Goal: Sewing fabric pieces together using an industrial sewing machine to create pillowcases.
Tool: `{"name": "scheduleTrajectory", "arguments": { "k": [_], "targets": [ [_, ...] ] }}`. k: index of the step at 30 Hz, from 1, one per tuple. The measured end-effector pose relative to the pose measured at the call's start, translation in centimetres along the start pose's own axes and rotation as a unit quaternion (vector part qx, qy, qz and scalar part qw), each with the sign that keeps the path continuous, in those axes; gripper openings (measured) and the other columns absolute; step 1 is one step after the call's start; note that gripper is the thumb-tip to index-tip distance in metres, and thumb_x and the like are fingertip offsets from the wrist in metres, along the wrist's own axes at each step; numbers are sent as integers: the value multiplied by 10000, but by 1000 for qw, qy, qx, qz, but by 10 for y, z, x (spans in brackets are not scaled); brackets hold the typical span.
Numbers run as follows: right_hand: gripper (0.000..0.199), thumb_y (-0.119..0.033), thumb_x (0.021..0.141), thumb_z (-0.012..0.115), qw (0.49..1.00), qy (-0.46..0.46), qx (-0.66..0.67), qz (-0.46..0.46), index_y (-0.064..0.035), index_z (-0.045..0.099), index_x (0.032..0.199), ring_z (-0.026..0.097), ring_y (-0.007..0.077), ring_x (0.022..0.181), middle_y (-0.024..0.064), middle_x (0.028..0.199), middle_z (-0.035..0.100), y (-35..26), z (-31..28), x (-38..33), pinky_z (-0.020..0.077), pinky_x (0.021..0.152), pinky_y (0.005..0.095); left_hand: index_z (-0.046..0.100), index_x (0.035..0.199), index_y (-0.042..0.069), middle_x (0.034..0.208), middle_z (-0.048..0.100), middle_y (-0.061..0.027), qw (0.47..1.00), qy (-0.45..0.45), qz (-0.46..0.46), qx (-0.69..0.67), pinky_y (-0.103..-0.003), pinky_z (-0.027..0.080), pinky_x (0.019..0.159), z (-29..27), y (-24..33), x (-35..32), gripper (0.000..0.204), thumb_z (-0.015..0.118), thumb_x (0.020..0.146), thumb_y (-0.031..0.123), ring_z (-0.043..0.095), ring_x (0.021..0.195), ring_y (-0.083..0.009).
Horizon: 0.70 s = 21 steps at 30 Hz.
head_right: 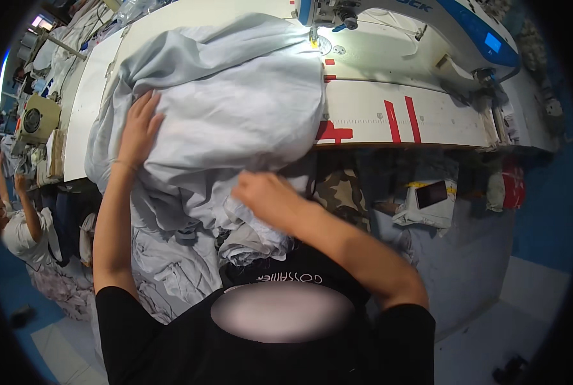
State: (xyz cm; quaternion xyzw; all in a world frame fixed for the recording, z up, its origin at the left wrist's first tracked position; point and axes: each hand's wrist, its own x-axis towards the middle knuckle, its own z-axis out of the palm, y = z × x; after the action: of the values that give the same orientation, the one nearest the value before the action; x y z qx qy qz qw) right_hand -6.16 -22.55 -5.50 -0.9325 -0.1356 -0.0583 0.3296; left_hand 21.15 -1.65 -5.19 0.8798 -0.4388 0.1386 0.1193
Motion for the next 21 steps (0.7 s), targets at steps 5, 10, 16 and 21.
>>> {"name": "scheduleTrajectory", "arguments": {
  "k": [5,10,16,21],
  "targets": [
    [157,43,857,642,924,-36,379,15,7,641,1010,647,211,805,96,932,632,-17,1,-135,519,688,333,561,1356,56,1420,521,-162,997,-2,6,-74,-385,373,1110,-9,-35,-28,416,607,970,204,480,1317,-334],
    [294,-89,985,582,774,151,413,455,-1,560,1265,646,127,908,75,1136,618,23,19,-179,524,725,247,589,1310,43,1393,545,-160,999,-25,5,-40,-379,391,1097,-17,-18,-19,384,626,952,175,497,1296,-339],
    [494,-161,903,720,819,302,352,338,12,533,1326,600,150,1048,102,1236,621,89,30,-88,475,937,303,656,1122,3,965,635,-153,989,69,63,-118,-404,509,773,-47,78,-3,245,611,882,-11,629,881,-348],
    [306,-163,873,756,749,169,555,321,16,688,1112,627,126,939,43,1021,703,33,43,-108,493,848,288,637,1172,40,892,631,-104,944,-94,238,-210,-396,530,756,-63,213,-43,410,602,764,23,641,846,-302]
  ]
}}
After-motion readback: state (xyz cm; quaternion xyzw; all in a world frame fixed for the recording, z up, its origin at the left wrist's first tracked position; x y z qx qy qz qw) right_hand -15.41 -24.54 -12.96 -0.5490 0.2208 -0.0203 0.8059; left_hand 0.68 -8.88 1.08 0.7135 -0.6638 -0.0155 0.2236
